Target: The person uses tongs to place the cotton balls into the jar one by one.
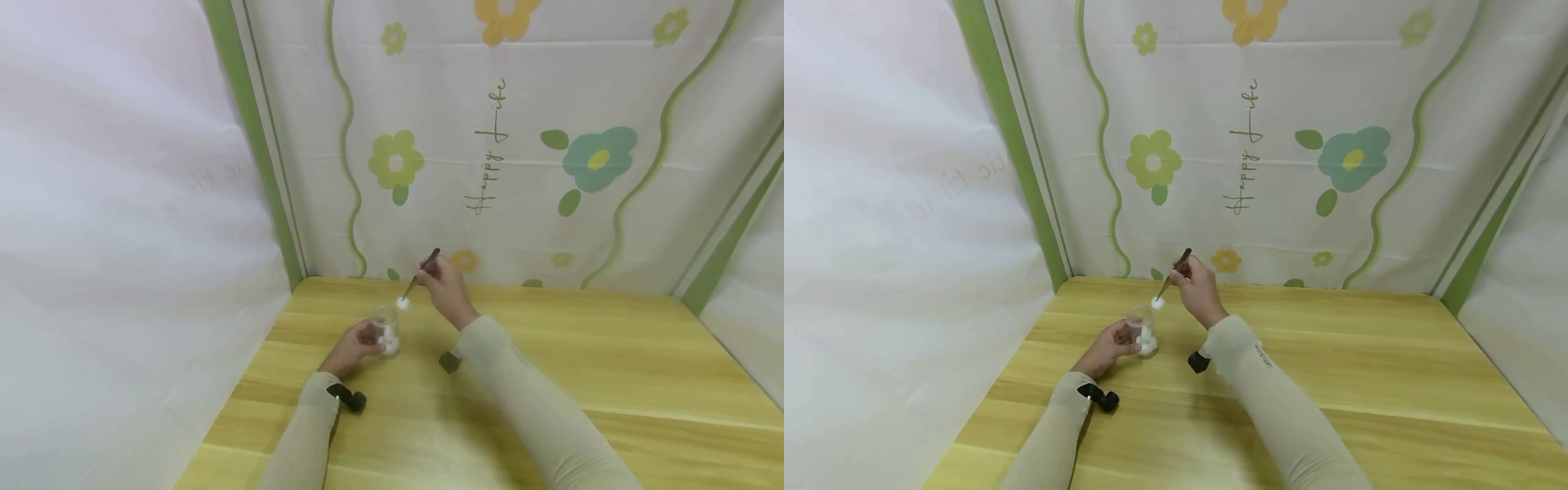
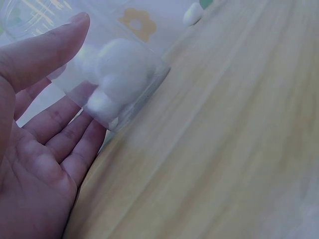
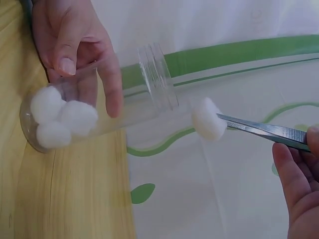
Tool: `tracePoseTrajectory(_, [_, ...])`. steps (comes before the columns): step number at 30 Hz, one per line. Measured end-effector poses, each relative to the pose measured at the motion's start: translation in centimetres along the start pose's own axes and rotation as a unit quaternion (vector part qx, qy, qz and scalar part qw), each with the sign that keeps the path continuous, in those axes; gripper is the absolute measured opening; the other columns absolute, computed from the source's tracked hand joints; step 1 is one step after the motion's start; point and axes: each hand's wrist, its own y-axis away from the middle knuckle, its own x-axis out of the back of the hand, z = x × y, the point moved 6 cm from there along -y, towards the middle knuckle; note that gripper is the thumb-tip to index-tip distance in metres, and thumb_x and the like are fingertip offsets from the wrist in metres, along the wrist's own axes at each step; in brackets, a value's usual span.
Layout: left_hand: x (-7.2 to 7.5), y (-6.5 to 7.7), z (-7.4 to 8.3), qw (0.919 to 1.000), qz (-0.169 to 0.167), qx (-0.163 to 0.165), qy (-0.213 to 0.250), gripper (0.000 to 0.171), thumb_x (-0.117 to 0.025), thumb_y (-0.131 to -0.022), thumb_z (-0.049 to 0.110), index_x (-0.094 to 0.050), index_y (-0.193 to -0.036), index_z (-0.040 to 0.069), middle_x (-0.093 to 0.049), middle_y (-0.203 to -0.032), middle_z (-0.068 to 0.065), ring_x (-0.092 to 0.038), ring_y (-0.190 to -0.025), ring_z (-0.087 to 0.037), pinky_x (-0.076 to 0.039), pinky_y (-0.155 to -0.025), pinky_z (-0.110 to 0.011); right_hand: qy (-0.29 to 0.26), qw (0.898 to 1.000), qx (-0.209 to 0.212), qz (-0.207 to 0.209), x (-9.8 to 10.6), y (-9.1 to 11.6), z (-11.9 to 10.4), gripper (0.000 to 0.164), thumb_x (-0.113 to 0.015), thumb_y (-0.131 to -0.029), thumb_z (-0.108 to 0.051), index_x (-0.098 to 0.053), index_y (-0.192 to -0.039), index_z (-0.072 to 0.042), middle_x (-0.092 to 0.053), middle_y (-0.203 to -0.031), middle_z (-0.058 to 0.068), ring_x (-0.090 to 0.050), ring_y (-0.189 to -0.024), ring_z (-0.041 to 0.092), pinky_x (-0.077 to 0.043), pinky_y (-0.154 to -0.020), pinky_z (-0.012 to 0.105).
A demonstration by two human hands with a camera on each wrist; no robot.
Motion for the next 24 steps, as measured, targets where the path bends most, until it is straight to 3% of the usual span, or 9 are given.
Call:
tracePoseTrajectory(5, [0.3,-1.0,-1.8,0.9999,0.008,-0.005,0.004,0.06,-0.074,-0.086,0.006,-0.048,-0.14,0.006,-0.061,-0.127,-0.011,-0.054,-0.12,-0.027,-0.044,-0.101,-0.039,-0.002,1.0,0.006,-0.007,-0.3,-0.3,-0.3,0.014,-0.061,-0.094,0.001,-0.056,-0.107,0.004,-0.061,-0.096,0.019,-0.065,-0.09,0.03,-0.056,-0.081,0.033])
tracePoseTrajectory(15, [0.2,-0.7,-1.8,0.9997,0.023,0.004,0.003,0.059,-0.076,-0.085,0.011,-0.05,-0.138,0.01,-0.062,-0.125,-0.01,-0.054,-0.12,-0.025,-0.042,-0.103,-0.038,0.011,1.0,0.007,-0.007,-1.0,0.1,-0.6,0.011,-0.062,-0.094,0.001,-0.058,-0.104,0.001,-0.062,-0.091,0.013,-0.064,-0.084,0.025,-0.057,-0.077,0.03])
tracePoseTrajectory(24, [0.2,-0.7,-2.0,0.9998,0.017,-0.004,0.013,0.058,-0.074,-0.086,0.009,-0.049,-0.139,0.009,-0.061,-0.126,-0.012,-0.055,-0.12,-0.028,-0.045,-0.1,-0.038,-0.014,1.0,0.011,-0.017,-2.3,0.1,-0.2,0.014,-0.062,-0.094,-0.003,-0.057,-0.105,0.005,-0.061,-0.091,0.014,-0.065,-0.086,0.026,-0.057,-0.08,0.038])
